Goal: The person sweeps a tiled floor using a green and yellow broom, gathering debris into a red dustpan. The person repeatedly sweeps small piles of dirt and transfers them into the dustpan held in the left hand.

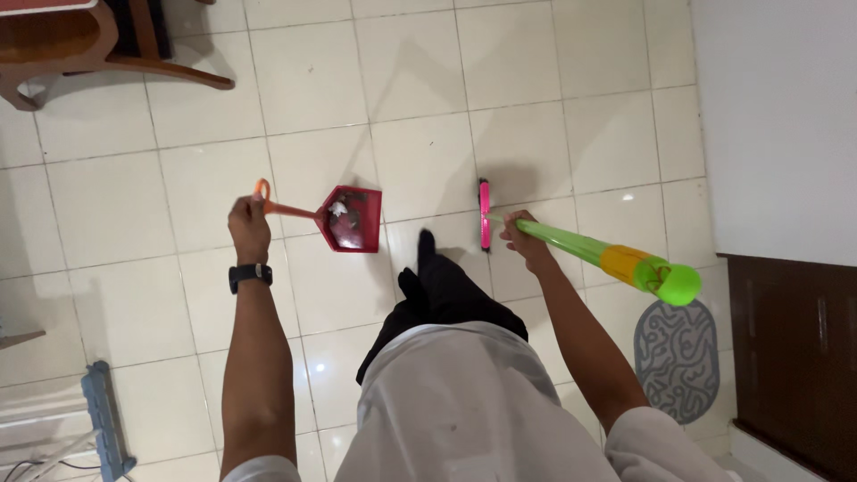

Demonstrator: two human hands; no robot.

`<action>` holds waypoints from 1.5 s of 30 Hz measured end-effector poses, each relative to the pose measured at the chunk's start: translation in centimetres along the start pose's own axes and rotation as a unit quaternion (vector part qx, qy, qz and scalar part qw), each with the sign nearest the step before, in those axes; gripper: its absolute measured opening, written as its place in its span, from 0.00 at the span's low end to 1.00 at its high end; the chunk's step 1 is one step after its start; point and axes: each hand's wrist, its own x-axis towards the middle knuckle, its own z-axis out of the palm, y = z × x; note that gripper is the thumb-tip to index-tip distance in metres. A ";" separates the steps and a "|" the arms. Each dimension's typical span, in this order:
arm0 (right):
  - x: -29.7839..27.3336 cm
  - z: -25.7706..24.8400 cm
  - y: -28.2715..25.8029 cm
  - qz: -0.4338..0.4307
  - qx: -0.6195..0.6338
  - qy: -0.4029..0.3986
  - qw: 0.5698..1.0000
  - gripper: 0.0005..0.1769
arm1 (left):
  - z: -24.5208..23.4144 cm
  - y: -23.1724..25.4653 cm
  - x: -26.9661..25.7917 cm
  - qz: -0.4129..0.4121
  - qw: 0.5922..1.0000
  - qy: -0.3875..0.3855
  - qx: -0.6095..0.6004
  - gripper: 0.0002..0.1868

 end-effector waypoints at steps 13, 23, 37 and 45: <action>1.9 1.5 -3.9 0.044 -0.038 -0.018 0.998 0.18 | 1.9 6.1 7.5 0.044 0.997 0.059 -0.017 0.22; 3.0 2.3 -5.4 0.056 -0.032 -0.038 0.997 0.16 | 3.0 4.6 16.3 0.080 0.995 0.055 0.021 0.19; 2.5 13.9 -0.8 -0.174 0.229 0.048 0.957 0.14 | 6.1 6.9 14.4 0.253 0.944 -0.106 0.184 0.35; 1.8 20.0 -0.7 -0.174 -0.139 0.160 0.962 0.15 | 1.0 21.8 -9.2 0.243 0.794 -0.513 -0.218 0.20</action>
